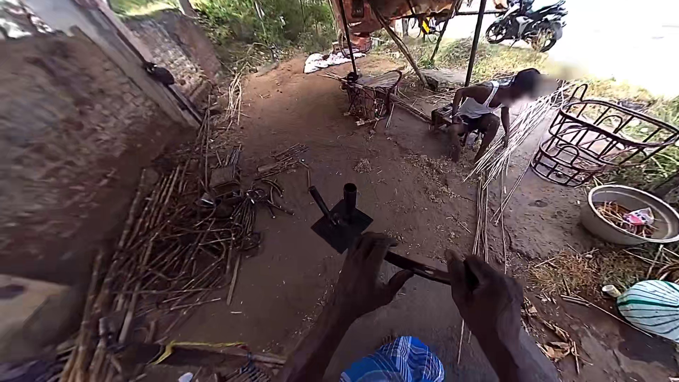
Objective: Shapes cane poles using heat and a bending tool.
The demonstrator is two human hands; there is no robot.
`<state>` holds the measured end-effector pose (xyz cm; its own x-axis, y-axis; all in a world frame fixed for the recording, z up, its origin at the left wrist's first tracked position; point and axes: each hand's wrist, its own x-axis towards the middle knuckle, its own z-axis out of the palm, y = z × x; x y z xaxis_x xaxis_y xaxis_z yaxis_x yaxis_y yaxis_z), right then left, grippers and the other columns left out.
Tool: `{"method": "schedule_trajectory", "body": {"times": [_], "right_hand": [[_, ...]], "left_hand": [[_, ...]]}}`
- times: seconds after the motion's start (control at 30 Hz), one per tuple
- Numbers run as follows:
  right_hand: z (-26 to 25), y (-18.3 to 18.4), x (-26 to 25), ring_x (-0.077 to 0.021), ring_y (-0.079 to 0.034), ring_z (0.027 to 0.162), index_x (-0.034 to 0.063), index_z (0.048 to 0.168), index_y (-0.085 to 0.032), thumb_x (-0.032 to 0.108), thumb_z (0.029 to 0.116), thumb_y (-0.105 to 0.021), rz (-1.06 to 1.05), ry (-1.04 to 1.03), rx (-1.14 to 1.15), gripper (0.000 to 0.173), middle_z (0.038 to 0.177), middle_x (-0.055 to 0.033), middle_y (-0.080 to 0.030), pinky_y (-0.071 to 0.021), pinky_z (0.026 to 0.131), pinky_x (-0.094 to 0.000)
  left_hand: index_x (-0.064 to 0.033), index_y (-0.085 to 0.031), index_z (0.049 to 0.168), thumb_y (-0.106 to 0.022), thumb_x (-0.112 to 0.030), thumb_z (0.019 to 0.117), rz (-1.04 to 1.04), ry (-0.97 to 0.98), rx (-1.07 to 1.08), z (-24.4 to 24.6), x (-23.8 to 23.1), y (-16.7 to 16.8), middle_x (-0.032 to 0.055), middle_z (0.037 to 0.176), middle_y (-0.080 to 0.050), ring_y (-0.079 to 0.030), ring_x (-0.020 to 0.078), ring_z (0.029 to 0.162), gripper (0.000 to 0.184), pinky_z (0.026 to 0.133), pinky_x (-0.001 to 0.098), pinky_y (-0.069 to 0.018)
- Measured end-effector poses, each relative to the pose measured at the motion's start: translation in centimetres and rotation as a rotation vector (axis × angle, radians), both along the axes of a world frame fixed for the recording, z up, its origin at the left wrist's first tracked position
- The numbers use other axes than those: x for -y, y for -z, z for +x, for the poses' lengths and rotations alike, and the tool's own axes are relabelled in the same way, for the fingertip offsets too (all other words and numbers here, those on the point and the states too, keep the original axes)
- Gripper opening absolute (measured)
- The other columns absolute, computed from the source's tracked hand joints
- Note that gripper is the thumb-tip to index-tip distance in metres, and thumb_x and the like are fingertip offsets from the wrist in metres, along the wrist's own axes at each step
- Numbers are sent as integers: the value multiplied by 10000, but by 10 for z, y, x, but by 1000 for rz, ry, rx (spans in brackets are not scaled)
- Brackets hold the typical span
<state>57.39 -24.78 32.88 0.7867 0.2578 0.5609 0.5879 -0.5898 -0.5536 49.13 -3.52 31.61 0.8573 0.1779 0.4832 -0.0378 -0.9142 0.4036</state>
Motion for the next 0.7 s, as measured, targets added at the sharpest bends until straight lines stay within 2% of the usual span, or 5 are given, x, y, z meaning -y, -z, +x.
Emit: {"method": "schedule_trajectory", "body": {"times": [0.2, 0.37, 0.5, 0.6, 0.7], "right_hand": [[125, -11, -13, -124, -440, 473, 141, 638, -524, 455, 1034, -486, 71, -45, -301, 507, 543, 8, -475, -349, 478, -381], [278, 40, -62, -61, -386, 446, 121, 857, -642, 406, 971, -592, 245, -132, -728, 311, 601, 36, -529, -355, 444, -285], [152, -4, -17, -190, -489, 500, 103, 800, -620, 513, 1059, -440, 87, -90, -391, 517, 618, -41, -538, -407, 474, -439], [8, 12, -9, -110, -477, 436, 124, 659, -545, 408, 1055, -445, 129, 51, -251, 498, 522, 21, -471, -375, 404, -339], [-11, 28, -14, -60, -423, 421, 157, 598, -483, 393, 1028, -482, 199, 141, -288, 491, 501, 60, -412, -328, 406, -284]], "left_hand": [[-105, -648, 808, -671, -550, 910, 258, 282, 14, 116, -10, 14, 21, 678, -597, -611, 173, 558, 458, 450, 369, -496], [-77, -691, 978, -533, -538, 1021, 192, -39, -483, 206, 2, 14, 122, 796, -694, -716, 315, 742, 489, 622, 513, -570], [-99, -662, 812, -631, -381, 962, 237, 152, -239, 142, -2, 11, 55, 672, -635, -665, 238, 600, 320, 504, 454, -535], [-129, -628, 693, -625, -394, 973, 259, 355, -12, 70, -22, 28, -9, 645, -601, -623, 146, 604, 385, 515, 355, -527], [-139, -680, 761, -673, -442, 915, 330, 378, -74, 57, -25, 30, -8, 730, -664, -663, 146, 687, 340, 590, 347, -556]]}}
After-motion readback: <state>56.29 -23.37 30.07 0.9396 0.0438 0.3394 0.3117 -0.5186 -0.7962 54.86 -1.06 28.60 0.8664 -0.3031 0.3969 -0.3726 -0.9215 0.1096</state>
